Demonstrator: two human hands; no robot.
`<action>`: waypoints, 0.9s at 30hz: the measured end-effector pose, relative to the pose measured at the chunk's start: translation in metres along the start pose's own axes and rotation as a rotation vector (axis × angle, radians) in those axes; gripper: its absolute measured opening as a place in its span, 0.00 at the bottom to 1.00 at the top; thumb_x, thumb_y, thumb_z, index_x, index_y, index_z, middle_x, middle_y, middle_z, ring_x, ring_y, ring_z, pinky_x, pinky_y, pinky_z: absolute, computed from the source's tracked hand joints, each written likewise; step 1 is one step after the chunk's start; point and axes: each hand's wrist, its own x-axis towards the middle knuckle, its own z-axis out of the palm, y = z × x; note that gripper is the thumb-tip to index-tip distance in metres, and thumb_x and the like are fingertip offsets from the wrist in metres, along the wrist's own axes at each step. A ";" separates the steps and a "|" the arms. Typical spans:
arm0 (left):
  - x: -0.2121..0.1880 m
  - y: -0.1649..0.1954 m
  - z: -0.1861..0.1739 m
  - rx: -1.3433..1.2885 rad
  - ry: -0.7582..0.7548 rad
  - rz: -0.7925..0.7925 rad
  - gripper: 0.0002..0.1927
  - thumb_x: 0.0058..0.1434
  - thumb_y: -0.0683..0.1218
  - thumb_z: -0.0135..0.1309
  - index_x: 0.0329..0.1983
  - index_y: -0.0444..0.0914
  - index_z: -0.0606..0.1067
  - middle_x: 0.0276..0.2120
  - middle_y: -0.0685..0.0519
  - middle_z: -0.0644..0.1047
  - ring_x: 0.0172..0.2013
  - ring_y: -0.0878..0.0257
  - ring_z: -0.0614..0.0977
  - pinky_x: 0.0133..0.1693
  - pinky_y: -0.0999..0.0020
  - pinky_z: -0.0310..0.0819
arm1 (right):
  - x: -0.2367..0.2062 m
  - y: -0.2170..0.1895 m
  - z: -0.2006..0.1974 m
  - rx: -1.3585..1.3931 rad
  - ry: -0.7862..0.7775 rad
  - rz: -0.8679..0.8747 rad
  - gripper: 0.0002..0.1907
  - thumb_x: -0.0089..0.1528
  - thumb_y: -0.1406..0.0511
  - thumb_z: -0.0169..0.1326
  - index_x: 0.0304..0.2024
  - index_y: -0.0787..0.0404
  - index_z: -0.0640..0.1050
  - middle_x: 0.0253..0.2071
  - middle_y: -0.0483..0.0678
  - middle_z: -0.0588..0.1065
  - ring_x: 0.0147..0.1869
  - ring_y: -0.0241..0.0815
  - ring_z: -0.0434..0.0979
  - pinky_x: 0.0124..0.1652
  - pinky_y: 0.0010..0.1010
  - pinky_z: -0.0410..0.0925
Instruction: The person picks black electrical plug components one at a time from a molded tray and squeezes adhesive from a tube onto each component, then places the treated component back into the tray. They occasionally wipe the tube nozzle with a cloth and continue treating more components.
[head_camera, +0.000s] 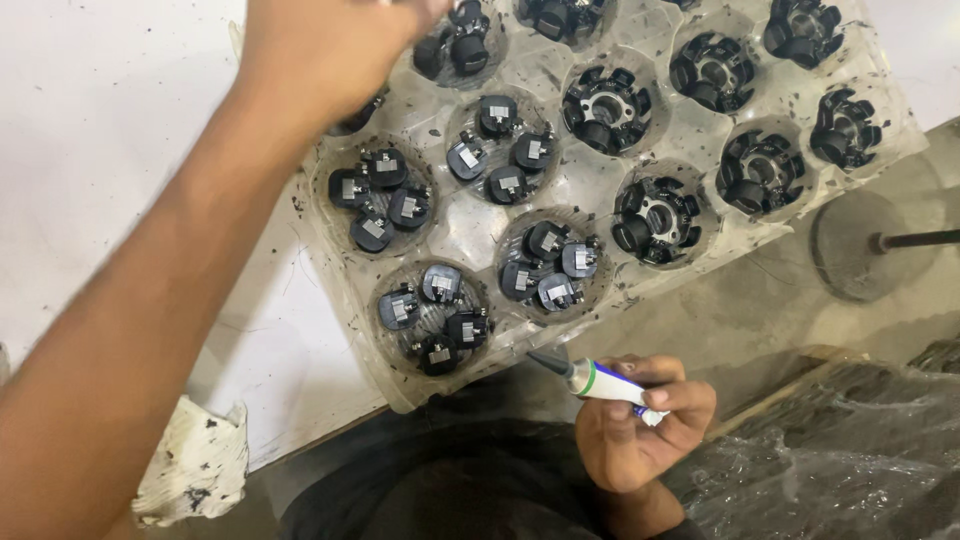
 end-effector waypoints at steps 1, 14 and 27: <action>-0.029 0.012 -0.010 -0.264 0.039 -0.094 0.13 0.62 0.45 0.69 0.44 0.36 0.79 0.37 0.51 0.81 0.34 0.66 0.80 0.36 0.73 0.76 | 0.000 0.001 0.000 0.024 0.008 0.027 0.17 0.68 0.73 0.59 0.53 0.60 0.66 0.50 0.57 0.73 0.52 0.46 0.79 0.55 0.38 0.76; -0.260 0.092 -0.001 -1.049 0.166 -0.534 0.32 0.47 0.29 0.71 0.56 0.33 0.74 0.47 0.45 0.78 0.46 0.56 0.85 0.49 0.63 0.85 | 0.000 -0.009 0.026 0.002 -0.261 -0.040 0.18 0.65 0.71 0.62 0.50 0.55 0.68 0.47 0.53 0.77 0.47 0.47 0.82 0.46 0.44 0.79; -0.281 0.095 0.012 -0.881 0.229 -0.379 0.23 0.56 0.26 0.63 0.55 0.29 0.77 0.55 0.42 0.78 0.52 0.57 0.84 0.53 0.66 0.84 | 0.004 -0.013 0.030 -0.188 -0.382 -0.131 0.20 0.60 0.71 0.66 0.46 0.52 0.69 0.45 0.51 0.79 0.47 0.48 0.82 0.45 0.42 0.78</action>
